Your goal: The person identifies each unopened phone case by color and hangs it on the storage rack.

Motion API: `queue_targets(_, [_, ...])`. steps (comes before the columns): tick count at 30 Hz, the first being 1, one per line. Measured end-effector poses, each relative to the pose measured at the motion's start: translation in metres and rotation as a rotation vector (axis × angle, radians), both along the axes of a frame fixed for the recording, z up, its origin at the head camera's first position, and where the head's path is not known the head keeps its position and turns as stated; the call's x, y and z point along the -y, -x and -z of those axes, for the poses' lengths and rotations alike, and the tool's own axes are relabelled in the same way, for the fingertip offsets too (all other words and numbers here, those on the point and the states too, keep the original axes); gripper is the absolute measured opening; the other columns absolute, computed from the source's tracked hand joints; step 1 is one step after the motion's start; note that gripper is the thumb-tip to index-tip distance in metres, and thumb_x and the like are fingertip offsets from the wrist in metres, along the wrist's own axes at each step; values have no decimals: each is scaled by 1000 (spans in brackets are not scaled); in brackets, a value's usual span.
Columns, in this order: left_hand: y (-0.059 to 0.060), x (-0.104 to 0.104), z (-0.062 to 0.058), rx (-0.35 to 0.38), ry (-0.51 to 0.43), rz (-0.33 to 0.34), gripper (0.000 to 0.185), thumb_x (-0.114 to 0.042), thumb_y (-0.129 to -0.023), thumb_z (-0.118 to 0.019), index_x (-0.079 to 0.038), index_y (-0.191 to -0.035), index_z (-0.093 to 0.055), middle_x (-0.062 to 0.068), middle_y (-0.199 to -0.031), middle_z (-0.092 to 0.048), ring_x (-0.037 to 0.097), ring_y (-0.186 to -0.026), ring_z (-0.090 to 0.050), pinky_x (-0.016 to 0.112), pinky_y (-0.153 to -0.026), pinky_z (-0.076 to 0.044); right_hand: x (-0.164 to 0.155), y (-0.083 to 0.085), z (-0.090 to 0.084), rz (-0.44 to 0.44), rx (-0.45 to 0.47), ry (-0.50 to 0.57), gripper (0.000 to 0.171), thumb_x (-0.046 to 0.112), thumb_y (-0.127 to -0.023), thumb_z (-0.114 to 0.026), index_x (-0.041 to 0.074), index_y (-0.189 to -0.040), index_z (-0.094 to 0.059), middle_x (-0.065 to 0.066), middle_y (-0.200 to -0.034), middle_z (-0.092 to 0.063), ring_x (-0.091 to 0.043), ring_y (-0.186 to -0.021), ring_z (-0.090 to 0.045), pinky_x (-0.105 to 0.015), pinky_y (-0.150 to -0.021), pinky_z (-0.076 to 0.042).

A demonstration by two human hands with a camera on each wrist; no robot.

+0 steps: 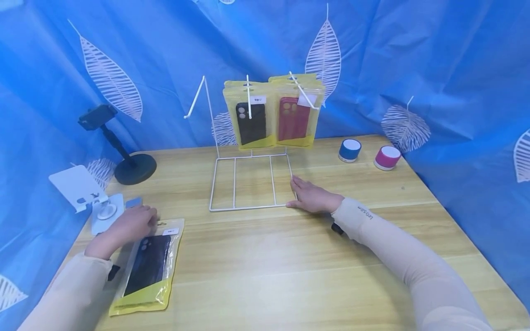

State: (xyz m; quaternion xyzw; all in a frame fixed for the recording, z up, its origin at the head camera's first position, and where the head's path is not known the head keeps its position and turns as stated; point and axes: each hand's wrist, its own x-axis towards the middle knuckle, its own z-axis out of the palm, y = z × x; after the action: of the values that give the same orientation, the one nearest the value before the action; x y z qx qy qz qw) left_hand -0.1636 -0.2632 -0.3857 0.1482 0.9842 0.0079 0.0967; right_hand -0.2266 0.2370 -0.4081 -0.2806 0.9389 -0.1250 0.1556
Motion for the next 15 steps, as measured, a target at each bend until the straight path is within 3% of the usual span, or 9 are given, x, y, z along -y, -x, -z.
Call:
queue_targets(8, [2, 4, 1, 16, -165, -95, 11, -5, -85, -67, -5, -96, -66, 8, -86, -62, 26, -81, -50, 40, -70, -48, -1, 1, 1, -3, -14, -11, 85, 48, -102, -50, -9, -154, -15, -27, -163, -8, -44, -150, -14, -55, -122, -19])
queue_targets(15, [0, 10, -2, -75, -177, 11, 5, -6, -84, -67, -8, -82, -71, 3, -82, -65, 21, -78, -53, 42, -71, -48, -1, 2, 4, -7, -19, -12, 86, 49, -101, -50, -9, -154, -14, -28, -163, -8, -44, -150, -15, -55, -122, -19])
